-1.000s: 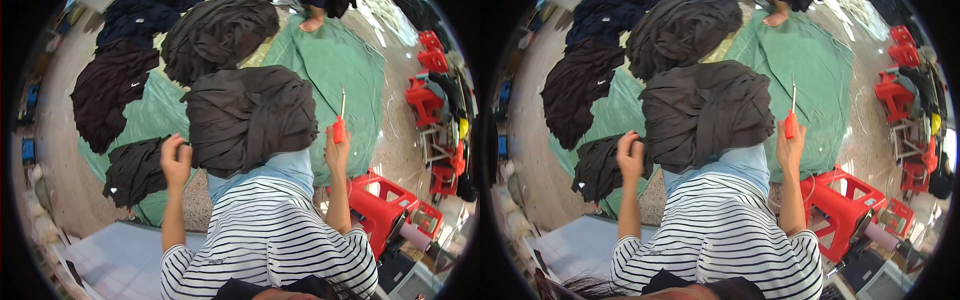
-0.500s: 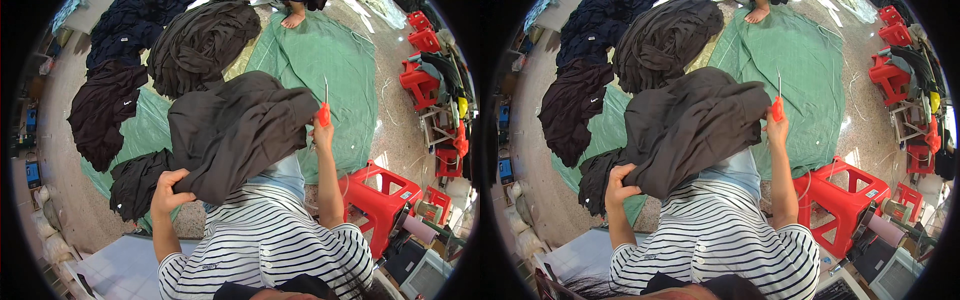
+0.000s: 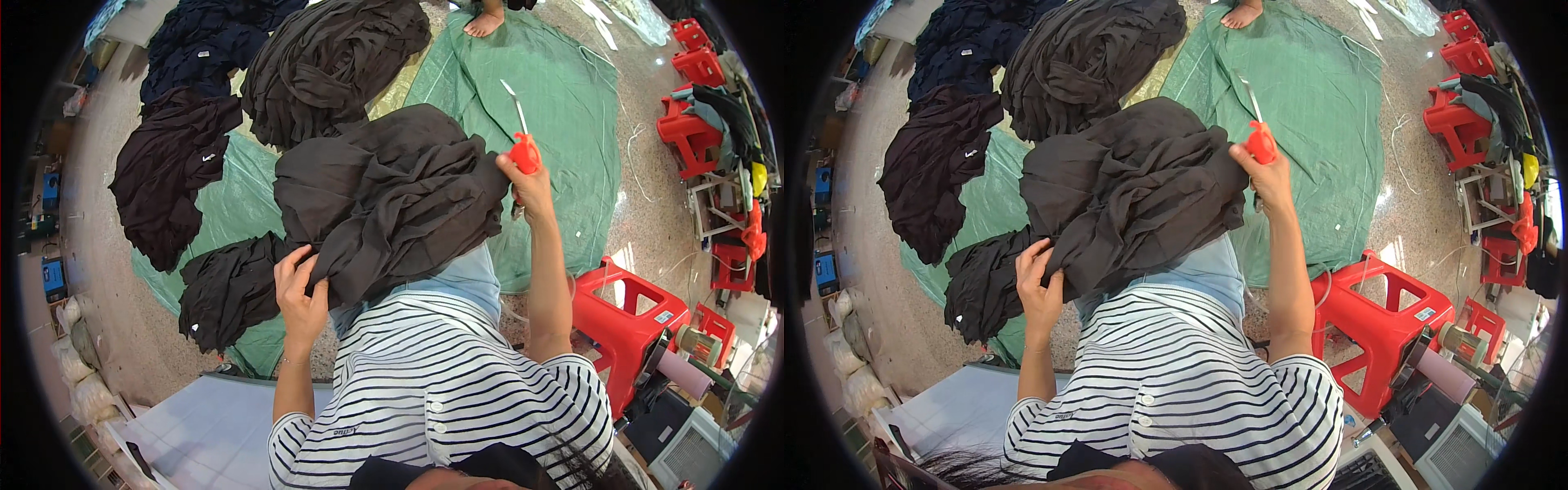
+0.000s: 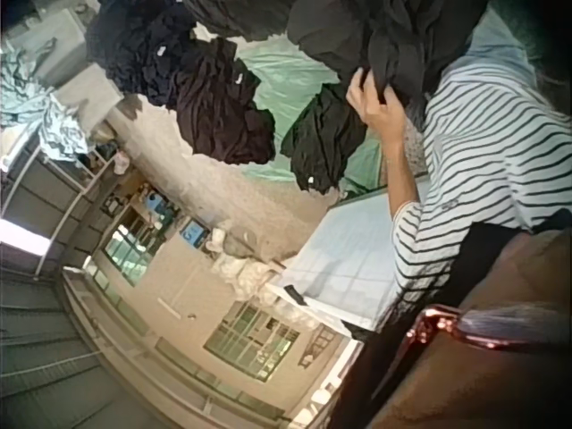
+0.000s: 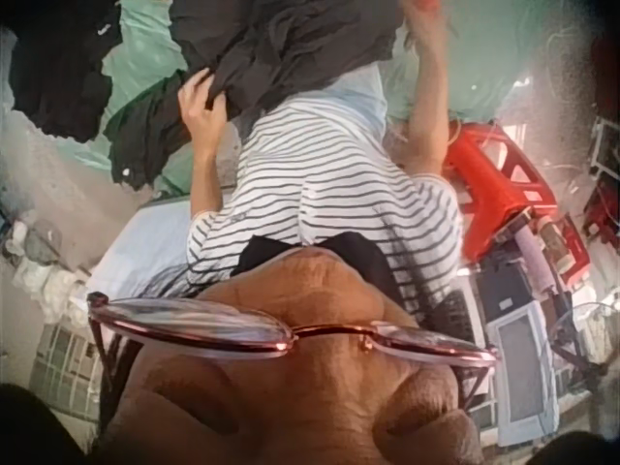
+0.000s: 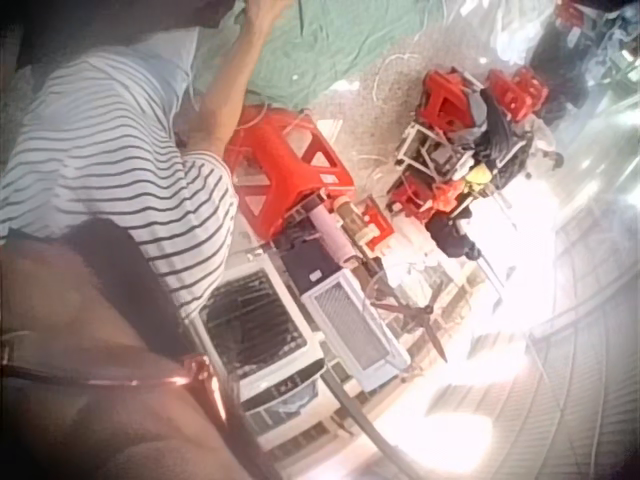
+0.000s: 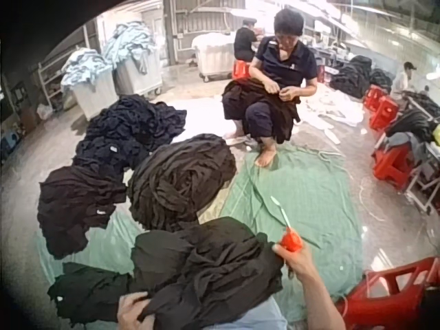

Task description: Trimming excess threads and inspecting black fabric pieces using a pneumatic nipper and scissors.

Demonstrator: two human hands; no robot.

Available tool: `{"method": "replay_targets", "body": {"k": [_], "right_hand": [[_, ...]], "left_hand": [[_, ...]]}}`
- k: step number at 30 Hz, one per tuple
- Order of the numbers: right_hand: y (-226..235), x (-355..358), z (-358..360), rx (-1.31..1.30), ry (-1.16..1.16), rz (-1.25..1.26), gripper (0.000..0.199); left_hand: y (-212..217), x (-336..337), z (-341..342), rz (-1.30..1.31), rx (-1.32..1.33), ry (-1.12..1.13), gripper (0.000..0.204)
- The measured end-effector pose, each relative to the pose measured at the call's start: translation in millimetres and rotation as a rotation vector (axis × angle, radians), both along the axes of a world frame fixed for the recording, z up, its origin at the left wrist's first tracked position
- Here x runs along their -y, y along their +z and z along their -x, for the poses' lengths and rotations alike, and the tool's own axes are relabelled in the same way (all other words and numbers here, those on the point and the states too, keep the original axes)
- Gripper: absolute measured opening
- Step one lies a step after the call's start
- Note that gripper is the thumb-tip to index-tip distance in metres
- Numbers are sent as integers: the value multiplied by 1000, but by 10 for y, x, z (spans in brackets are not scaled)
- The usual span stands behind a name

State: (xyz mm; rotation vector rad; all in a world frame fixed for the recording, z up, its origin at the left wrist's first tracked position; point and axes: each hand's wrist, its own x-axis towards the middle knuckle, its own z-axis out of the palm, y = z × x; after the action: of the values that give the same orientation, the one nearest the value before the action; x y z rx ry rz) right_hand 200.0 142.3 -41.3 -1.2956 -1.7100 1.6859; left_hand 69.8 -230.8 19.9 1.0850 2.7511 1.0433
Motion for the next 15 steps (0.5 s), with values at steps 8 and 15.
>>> {"method": "replay_targets", "body": {"k": [8,15], "right_hand": [[1116,-165,195,-388,136,-253,40],[1870,-473,625,-581,242,-508,38]], "left_hand": [[572,263,584,-391,130,230,27],[1420,57,1294,-607,184,23,22]]}}
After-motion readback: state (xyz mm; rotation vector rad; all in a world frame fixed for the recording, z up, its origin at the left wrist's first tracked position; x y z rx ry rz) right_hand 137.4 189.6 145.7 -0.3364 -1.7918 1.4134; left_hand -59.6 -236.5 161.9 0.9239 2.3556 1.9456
